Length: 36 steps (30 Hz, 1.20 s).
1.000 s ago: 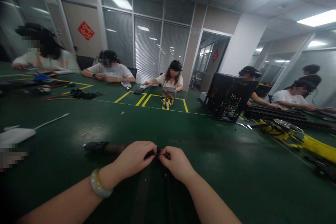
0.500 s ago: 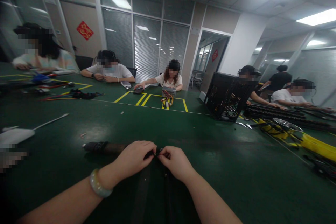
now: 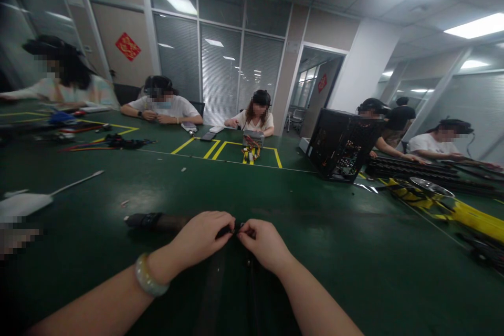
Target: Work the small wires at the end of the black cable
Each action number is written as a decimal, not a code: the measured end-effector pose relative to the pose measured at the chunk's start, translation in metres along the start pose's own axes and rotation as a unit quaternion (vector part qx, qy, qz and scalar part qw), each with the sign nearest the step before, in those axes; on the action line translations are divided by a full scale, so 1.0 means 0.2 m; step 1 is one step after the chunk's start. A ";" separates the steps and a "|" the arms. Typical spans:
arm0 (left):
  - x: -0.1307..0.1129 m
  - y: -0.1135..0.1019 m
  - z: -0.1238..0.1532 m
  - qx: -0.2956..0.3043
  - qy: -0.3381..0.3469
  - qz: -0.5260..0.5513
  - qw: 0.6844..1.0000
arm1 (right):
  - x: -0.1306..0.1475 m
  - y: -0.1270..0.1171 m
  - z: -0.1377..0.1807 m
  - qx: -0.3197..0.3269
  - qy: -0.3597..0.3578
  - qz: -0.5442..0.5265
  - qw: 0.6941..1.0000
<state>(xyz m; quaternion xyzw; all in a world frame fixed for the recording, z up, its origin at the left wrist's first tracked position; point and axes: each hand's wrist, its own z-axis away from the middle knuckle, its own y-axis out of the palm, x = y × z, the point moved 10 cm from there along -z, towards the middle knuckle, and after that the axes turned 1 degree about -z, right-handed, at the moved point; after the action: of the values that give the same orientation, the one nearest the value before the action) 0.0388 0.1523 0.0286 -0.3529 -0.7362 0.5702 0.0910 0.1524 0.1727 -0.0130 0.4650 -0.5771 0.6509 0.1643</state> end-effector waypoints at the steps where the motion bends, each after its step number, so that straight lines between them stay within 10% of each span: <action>1: 0.00 0.00 0.00 0.000 0.001 0.001 1.000 | 0.00 0.00 0.00 -0.001 0.000 0.000 1.000; 36: -0.01 0.01 0.00 0.003 0.010 0.003 1.000 | 0.01 0.00 0.00 0.003 0.001 0.001 1.000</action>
<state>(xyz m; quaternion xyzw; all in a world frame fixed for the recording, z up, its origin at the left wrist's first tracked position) 0.0405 0.1518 0.0282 -0.3604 -0.7327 0.5689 0.0982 0.1515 0.1720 -0.0105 0.4644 -0.5752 0.6535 0.1626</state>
